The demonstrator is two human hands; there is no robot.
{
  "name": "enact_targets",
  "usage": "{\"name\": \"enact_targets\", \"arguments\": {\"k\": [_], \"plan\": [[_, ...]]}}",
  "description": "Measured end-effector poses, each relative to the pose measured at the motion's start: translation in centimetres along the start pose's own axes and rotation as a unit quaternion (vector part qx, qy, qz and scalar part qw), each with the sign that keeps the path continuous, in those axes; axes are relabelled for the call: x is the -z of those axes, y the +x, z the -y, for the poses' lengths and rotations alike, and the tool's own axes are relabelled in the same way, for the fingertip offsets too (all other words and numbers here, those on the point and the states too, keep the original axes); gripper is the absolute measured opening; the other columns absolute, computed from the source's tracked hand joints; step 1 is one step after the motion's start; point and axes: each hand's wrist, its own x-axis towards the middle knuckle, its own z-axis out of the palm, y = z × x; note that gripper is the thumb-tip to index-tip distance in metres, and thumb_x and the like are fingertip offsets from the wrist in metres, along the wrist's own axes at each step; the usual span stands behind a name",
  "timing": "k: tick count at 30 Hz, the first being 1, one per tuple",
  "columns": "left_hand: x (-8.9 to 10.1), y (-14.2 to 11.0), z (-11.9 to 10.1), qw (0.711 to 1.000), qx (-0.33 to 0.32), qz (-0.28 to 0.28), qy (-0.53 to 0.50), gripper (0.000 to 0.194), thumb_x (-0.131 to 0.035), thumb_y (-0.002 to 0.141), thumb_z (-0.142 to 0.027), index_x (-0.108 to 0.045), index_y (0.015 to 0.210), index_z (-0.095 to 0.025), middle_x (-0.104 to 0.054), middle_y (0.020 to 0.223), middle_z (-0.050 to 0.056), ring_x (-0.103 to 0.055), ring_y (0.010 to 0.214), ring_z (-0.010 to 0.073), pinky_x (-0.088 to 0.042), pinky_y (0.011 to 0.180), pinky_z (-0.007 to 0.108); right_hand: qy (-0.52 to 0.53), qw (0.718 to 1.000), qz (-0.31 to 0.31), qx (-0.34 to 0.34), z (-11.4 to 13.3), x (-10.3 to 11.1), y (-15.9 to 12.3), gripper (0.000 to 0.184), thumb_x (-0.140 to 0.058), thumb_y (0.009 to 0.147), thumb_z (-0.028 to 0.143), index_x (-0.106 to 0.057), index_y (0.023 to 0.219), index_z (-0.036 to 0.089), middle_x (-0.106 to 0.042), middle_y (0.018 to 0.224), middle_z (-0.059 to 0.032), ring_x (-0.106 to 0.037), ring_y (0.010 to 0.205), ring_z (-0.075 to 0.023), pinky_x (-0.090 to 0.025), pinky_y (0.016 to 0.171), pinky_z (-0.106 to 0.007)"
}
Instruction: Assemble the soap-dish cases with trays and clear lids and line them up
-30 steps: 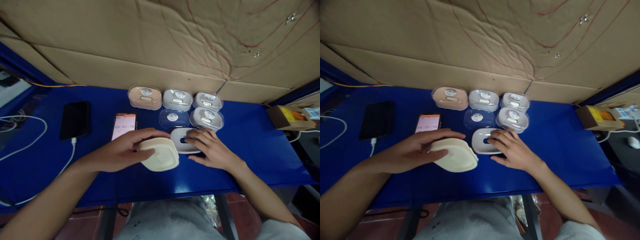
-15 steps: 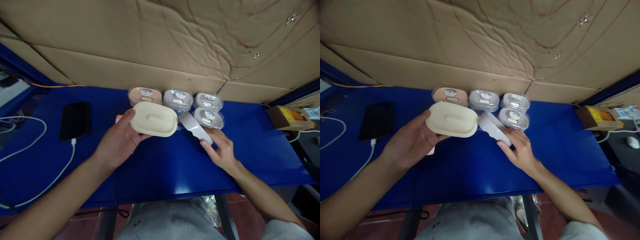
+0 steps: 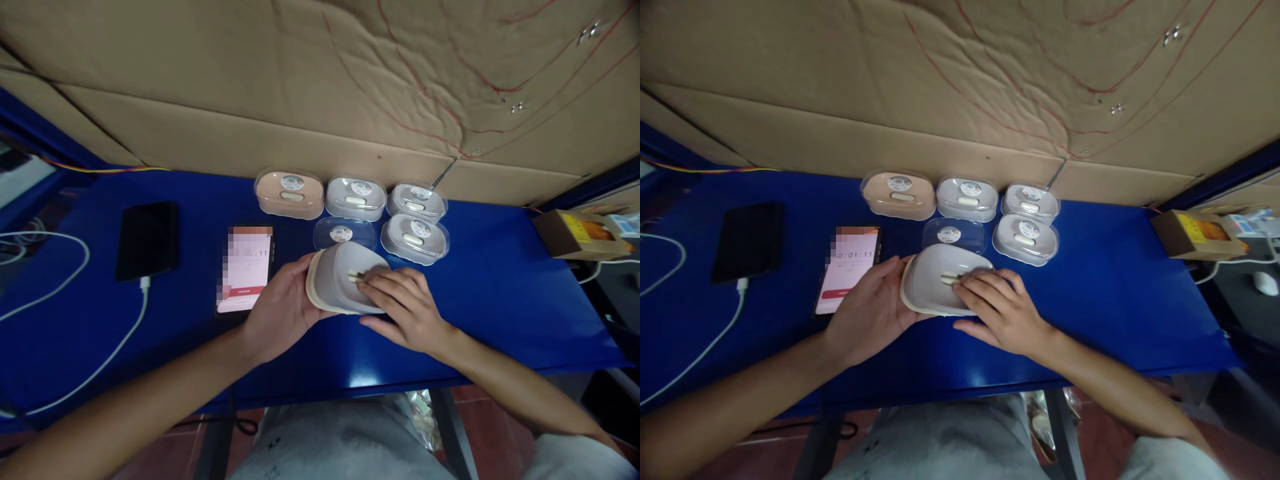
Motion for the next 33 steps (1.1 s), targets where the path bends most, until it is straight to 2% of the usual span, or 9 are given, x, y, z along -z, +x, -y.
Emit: {"name": "enact_targets", "arguments": {"k": [2,4,8,15,18,22,26,28,33], "plan": [[0.1,0.1,0.2,1.000,-0.010,0.013,0.001,0.034,-0.067,0.103,-0.045,-0.070,0.128,-0.022,-0.075,0.132,0.008,-0.070,0.123,0.0309,-0.064,0.095,0.042,-0.015,1.000,0.014,0.011,0.1,-0.3,0.1,0.051,-0.068,0.107,0.044,-0.061,0.148,0.014,-0.079,0.132,-0.0124,-0.072,0.125,-0.0279,-0.046,0.109,-0.045],[0.3,0.3,0.5,1.000,-0.024,0.010,-0.003,0.028,-0.075,0.100,-0.037,-0.071,0.124,-0.024,-0.076,0.128,0.006,-0.071,0.119,0.0283,-0.063,0.097,0.040,-0.031,0.999,0.030,0.016,0.1,-0.6,0.2,0.046,-0.066,0.109,0.039,-0.062,0.146,0.011,-0.078,0.136,-0.0134,-0.070,0.128,-0.0267,-0.043,0.112,-0.045],[0.8,0.5,1.1,0.999,-0.033,0.005,-0.014,0.025,-0.079,0.097,-0.030,-0.074,0.120,-0.024,-0.078,0.120,0.004,-0.072,0.113,0.0252,-0.062,0.094,0.037,-0.040,0.998,0.055,0.017,-0.1,-1.3,0.1,0.045,-0.061,0.111,0.033,-0.059,0.151,0.013,-0.074,0.144,-0.0125,-0.067,0.134,-0.0254,-0.041,0.116,-0.045],[0.8,0.7,1.4,0.999,-0.047,-0.006,0.007,0.037,-0.085,0.093,-0.033,-0.073,0.128,-0.026,-0.078,0.122,0.004,-0.072,0.112,0.0238,-0.060,0.095,0.034,-0.053,0.996,0.062,0.035,-0.5,-1.9,0.0,0.047,-0.060,0.110,0.026,-0.056,0.153,0.010,-0.070,0.150,-0.0141,-0.064,0.140,-0.0258,-0.040,0.121,-0.043],[0.7,0.6,1.0,0.999,-0.032,-0.001,-0.002,0.042,-0.084,0.093,-0.032,-0.072,0.132,-0.024,-0.079,0.121,0.006,-0.072,0.113,0.0261,-0.060,0.095,0.036,-0.001,0.996,0.079,0.035,-0.9,-2.2,-0.3,0.052,-0.056,0.111,0.023,-0.048,0.161,0.013,-0.064,0.158,-0.0141,-0.055,0.152,-0.0245,-0.038,0.127,-0.045],[0.8,0.7,0.7,1.000,-0.014,-0.009,-0.013,0.037,-0.083,0.093,-0.030,-0.074,0.128,-0.021,-0.079,0.119,0.007,-0.073,0.109,0.0260,-0.063,0.091,0.037,0.056,0.993,0.095,0.049,-1.5,-2.4,-0.9,0.064,-0.053,0.111,0.018,-0.031,0.171,0.022,-0.055,0.166,-0.0099,-0.040,0.163,-0.0207,-0.032,0.135,-0.048],[1.1,1.0,1.0,1.000,-0.009,0.002,-0.013,0.043,-0.080,0.097,-0.046,-0.074,0.131,-0.020,-0.079,0.124,0.010,-0.074,0.110,0.0266,-0.064,0.092,0.038,0.078,0.989,0.108,0.059,-1.7,-2.3,-1.1,0.072,-0.051,0.111,0.014,-0.020,0.174,0.024,-0.052,0.167,-0.0072,-0.037,0.164,-0.0180,-0.026,0.138,-0.049],[1.2,1.1,1.2,1.000,0.001,0.003,-0.018,0.044,-0.074,0.101,-0.051,-0.075,0.131,-0.019,-0.080,0.124,0.011,-0.074,0.112,0.0273,-0.063,0.091,0.036,0.083,0.989,0.104,0.063,-1.7,-2.1,-1.1,0.074,-0.053,0.109,0.013,-0.019,0.175,0.024,-0.052,0.168,-0.0070,-0.037,0.164,-0.0176,-0.024,0.139,-0.048],[1.4,1.2,1.4,0.999,0.026,-0.011,-0.037,0.041,-0.066,0.106,-0.052,-0.077,0.126,-0.018,-0.081,0.121,0.012,-0.075,0.111,0.0268,-0.063,0.088,0.035,0.091,0.987,0.103,0.086,-1.5,-2.1,-1.0,0.071,-0.050,0.109,0.011,-0.024,0.174,0.023,-0.053,0.167,-0.0055,-0.035,0.165,-0.0172,-0.019,0.140,-0.046]]}}
